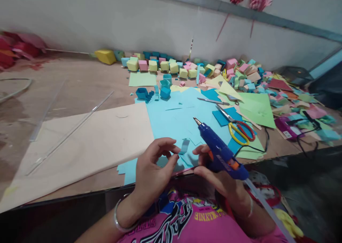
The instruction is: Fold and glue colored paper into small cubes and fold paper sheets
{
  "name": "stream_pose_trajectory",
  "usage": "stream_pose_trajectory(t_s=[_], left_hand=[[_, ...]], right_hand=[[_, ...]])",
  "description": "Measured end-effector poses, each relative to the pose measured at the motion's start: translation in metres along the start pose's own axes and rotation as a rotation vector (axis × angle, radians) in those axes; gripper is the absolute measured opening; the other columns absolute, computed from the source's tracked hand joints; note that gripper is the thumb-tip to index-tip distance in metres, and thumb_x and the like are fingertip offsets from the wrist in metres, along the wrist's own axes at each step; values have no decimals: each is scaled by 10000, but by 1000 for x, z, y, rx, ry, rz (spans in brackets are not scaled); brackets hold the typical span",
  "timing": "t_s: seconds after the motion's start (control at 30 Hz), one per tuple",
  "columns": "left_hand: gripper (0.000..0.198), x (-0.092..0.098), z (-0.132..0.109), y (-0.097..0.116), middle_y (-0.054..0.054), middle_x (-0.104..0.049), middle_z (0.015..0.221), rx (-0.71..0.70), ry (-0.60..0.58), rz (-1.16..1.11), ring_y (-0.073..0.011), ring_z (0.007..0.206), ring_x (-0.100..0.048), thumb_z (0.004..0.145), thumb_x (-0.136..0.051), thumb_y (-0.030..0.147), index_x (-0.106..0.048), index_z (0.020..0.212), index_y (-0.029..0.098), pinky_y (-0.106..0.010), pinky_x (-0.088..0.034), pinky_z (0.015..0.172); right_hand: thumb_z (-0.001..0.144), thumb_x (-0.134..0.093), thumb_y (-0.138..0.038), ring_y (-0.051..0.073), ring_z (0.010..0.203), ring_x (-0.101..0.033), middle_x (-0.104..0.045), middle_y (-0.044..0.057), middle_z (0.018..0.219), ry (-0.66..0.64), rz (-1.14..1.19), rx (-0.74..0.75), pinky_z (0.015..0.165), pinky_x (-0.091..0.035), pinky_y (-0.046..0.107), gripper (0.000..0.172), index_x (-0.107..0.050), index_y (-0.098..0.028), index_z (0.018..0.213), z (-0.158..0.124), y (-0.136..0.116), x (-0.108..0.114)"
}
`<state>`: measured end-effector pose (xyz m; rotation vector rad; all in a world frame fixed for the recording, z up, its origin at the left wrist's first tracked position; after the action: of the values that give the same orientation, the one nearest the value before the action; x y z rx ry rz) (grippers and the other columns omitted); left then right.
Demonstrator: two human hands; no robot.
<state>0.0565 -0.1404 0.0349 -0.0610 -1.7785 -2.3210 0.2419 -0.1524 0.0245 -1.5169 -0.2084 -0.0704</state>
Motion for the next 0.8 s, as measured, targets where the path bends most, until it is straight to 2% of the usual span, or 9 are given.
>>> stream_pose_trajectory(t_s=[0.07, 0.17, 0.27, 0.4, 0.57, 0.8], left_hand=[[307, -6, -2, 3, 36, -691, 803, -26, -31, 11, -87, 730, -662, 778, -626, 51, -594, 1031, 224, -191, -546, 660], [320, -13, -5, 7, 39, -690, 806, -95, -70, 47, -88, 730, -658, 794, -615, 51, -590, 1057, 232, -199, -543, 654], [319, -15, -7, 9, 34, -690, 842, -176, -78, 107, -82, 742, -652, 808, -612, 52, -593, 1068, 234, -201, -548, 690], [320, -16, -8, 10, 27, -673, 865, -248, -90, 152, -73, 731, -638, 800, -629, 58, -587, 1069, 226, -192, -547, 699], [359, -19, -9, 7, 30, -664, 838, -240, -133, 128, -73, 723, -642, 811, -591, 39, -546, 1118, 218, -184, -549, 686], [279, -19, -8, 8, 21, -636, 847, -266, -148, 142, -76, 694, -599, 789, -607, 20, -552, 990, 205, -196, -533, 647]], right_hand=[[741, -729, -271, 119, 685, -590, -651, 14, 931, 43, 44, 6, 630, -531, 256, 316, -521, -235, 976, 4, 0, -9], [752, -677, -254, 148, 697, -618, -650, 9, 835, 115, 26, -2, 651, -553, 282, 222, -535, -228, 922, 8, 0, -13], [716, -684, -244, 166, 672, -624, -648, 2, 774, 103, -8, -18, 631, -558, 298, 191, -555, -227, 856, 10, -2, -11], [691, -708, -276, 178, 674, -631, -661, 8, 774, 148, -61, -71, 609, -558, 309, 216, -562, -218, 839, 10, -7, -6], [654, -746, -317, 191, 688, -639, -669, 29, 812, 99, 7, -161, 600, -566, 324, 310, -568, -218, 888, 10, -4, -9], [631, -791, -308, 153, 666, -605, -618, -21, 756, 147, 30, -261, 615, -562, 296, 369, -558, -222, 904, 9, 4, -5]])
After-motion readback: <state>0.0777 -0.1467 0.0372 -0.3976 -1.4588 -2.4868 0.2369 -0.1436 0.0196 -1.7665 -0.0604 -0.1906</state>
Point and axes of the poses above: each hand's wrist, its own z-axis towards the middle knuckle, its own x-axis out of the back of the hand, y = z × x, the point moved 5 cm from there along z, towards the middle knuckle
